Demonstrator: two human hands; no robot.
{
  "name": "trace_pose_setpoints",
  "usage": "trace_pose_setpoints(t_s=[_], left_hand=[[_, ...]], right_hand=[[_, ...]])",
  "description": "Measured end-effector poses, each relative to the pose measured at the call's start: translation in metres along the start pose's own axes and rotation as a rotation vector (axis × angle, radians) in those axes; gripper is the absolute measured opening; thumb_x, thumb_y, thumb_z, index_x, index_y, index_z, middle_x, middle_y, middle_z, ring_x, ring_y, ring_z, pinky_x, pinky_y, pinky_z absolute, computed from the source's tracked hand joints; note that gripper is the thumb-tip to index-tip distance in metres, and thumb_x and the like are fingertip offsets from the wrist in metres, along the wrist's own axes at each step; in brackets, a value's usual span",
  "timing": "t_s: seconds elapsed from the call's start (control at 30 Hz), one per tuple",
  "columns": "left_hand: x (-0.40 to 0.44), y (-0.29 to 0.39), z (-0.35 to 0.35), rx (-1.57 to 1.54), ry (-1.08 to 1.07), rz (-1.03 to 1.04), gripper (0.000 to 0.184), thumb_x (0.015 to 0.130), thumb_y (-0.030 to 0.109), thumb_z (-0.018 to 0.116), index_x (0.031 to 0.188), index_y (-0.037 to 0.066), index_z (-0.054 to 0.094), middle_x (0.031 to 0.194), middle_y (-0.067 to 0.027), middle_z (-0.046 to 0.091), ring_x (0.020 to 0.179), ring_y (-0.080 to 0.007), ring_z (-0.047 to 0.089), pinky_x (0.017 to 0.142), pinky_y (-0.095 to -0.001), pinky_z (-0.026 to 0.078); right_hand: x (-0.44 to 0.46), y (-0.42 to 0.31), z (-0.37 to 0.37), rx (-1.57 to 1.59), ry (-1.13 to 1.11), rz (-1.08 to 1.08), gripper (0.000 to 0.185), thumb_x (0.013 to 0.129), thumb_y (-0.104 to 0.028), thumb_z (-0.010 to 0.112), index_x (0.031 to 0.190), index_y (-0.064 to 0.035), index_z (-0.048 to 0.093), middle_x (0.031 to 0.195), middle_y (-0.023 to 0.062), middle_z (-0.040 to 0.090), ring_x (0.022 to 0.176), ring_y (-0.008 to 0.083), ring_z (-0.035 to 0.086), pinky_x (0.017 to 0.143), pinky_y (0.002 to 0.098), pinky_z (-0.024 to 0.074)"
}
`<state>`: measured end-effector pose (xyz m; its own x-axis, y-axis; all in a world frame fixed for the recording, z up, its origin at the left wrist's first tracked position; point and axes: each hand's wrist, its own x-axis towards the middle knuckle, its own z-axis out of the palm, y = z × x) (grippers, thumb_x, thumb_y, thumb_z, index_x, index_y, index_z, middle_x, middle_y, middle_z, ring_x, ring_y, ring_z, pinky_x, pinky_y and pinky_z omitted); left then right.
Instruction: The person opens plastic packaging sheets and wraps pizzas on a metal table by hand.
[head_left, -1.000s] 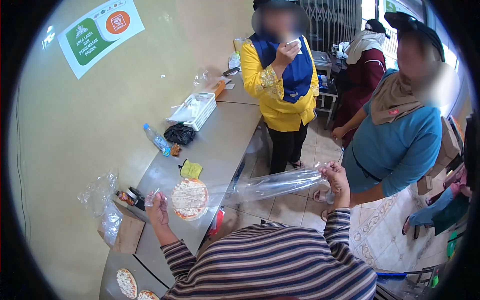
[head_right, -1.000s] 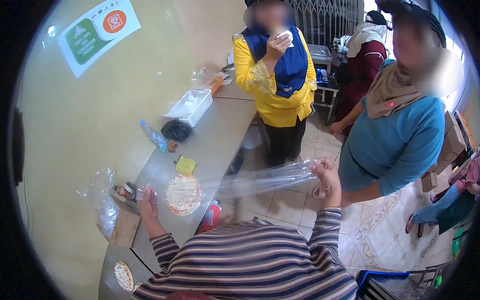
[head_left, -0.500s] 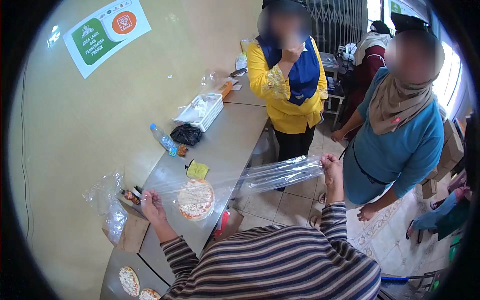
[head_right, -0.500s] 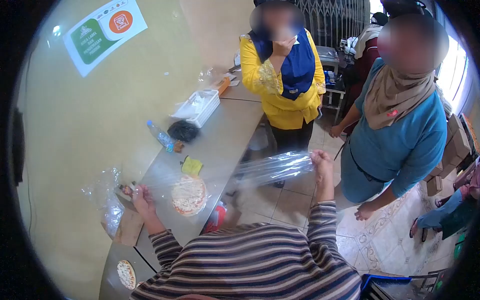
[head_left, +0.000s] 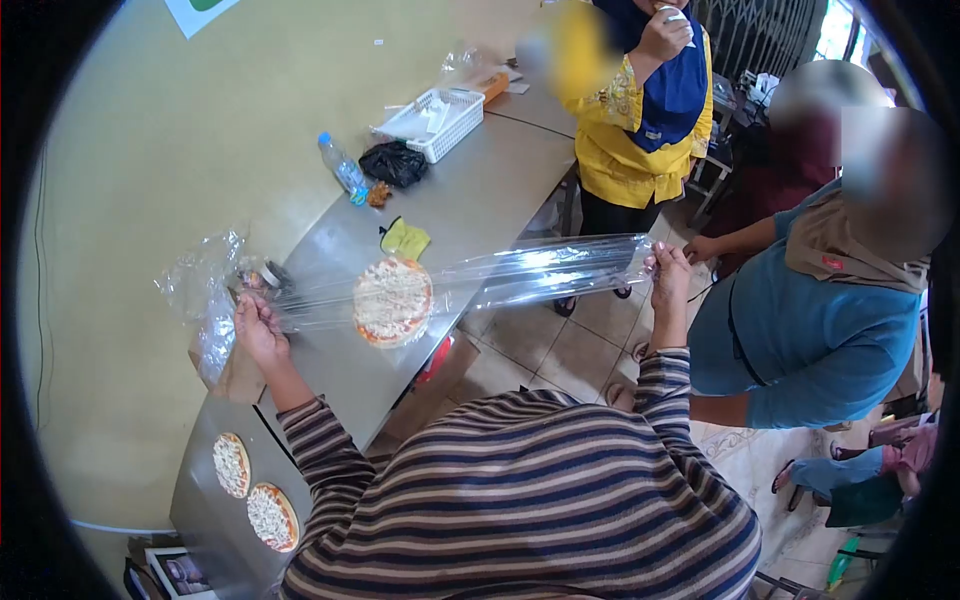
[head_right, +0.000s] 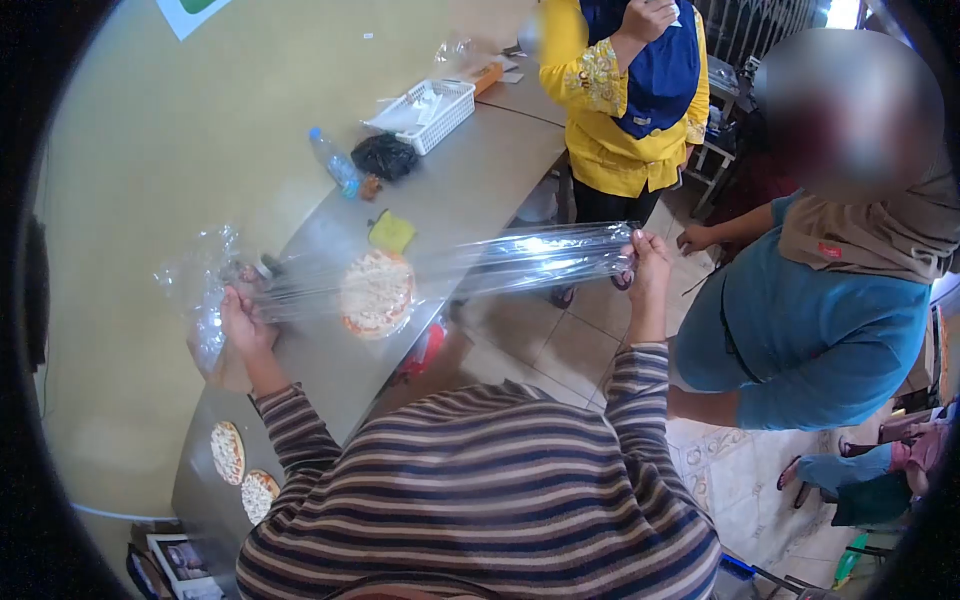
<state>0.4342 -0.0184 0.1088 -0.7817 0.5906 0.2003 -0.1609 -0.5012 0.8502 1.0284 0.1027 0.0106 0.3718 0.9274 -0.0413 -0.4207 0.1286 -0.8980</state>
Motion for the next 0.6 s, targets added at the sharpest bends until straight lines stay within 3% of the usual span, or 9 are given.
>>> trace_pose_setpoints(t_s=[0.07, 0.13, 0.4, 0.43, 0.6], left_hand=[[-0.001, 0.001, -0.005, 0.073, 0.101, -0.006, 0.011, 0.088, 0.02, 0.055, 0.088, 0.009, 0.054, 0.066, 0.0021, 0.052, 0.049, -0.0023, 0.043, 0.038, -0.0135, 0.036], [0.007, -0.003, -0.03, 0.105, 0.013, -0.026, 0.01, 0.088, 0.019, 0.055, 0.091, 0.009, 0.054, 0.066, 0.001, 0.053, 0.051, -0.0032, 0.045, 0.04, -0.0144, 0.037], [-0.006, 0.001, -0.037, 0.203, 0.017, 0.082, 0.014, 0.088, 0.008, 0.053, 0.101, 0.007, 0.049, 0.093, -0.011, 0.06, 0.075, -0.014, 0.057, 0.061, -0.0248, 0.048], [-0.005, 0.0, -0.04, 0.188, 0.009, 0.065, 0.014, 0.087, 0.007, 0.053, 0.101, 0.007, 0.049, 0.094, -0.011, 0.06, 0.077, -0.014, 0.057, 0.062, -0.025, 0.048], [0.014, -0.001, -0.056, 0.165, -0.066, 0.005, 0.02, 0.086, 0.005, 0.054, 0.105, 0.007, 0.048, 0.099, -0.0095, 0.059, 0.08, -0.0136, 0.057, 0.066, -0.0262, 0.05]], right_hand=[[0.0, 0.001, 0.007, 0.042, -0.002, 0.012, 0.011, 0.086, -0.015, 0.056, 0.083, -0.0046, 0.055, 0.067, 0.0023, 0.057, 0.053, 0.0098, 0.05, 0.047, 0.0223, 0.0386], [-0.003, 0.002, 0.015, 0.09, 0.007, 0.017, 0.01, 0.087, -0.015, 0.055, 0.086, -0.0048, 0.052, 0.064, 0.0044, 0.058, 0.047, 0.0102, 0.05, 0.037, 0.0226, 0.0364], [-0.013, -0.002, 0.01, 0.06, -0.151, 0.038, 0.002, 0.086, -0.006, 0.053, 0.084, -0.0068, 0.051, 0.076, 0.0056, 0.061, 0.056, 0.0103, 0.054, 0.049, 0.021, 0.0415], [-0.012, -0.001, 0.006, 0.087, -0.198, 0.065, 0.008, 0.084, 0.001, 0.049, 0.082, -0.0065, 0.05, 0.082, 0.0084, 0.062, 0.058, 0.0113, 0.055, 0.051, 0.0216, 0.0431], [-0.008, -0.001, -0.006, -0.012, -0.302, 0.067, 0.016, 0.08, 0.008, 0.045, 0.084, -0.0021, 0.057, 0.087, 0.0091, 0.061, 0.066, 0.012, 0.055, 0.059, 0.0214, 0.0444]])
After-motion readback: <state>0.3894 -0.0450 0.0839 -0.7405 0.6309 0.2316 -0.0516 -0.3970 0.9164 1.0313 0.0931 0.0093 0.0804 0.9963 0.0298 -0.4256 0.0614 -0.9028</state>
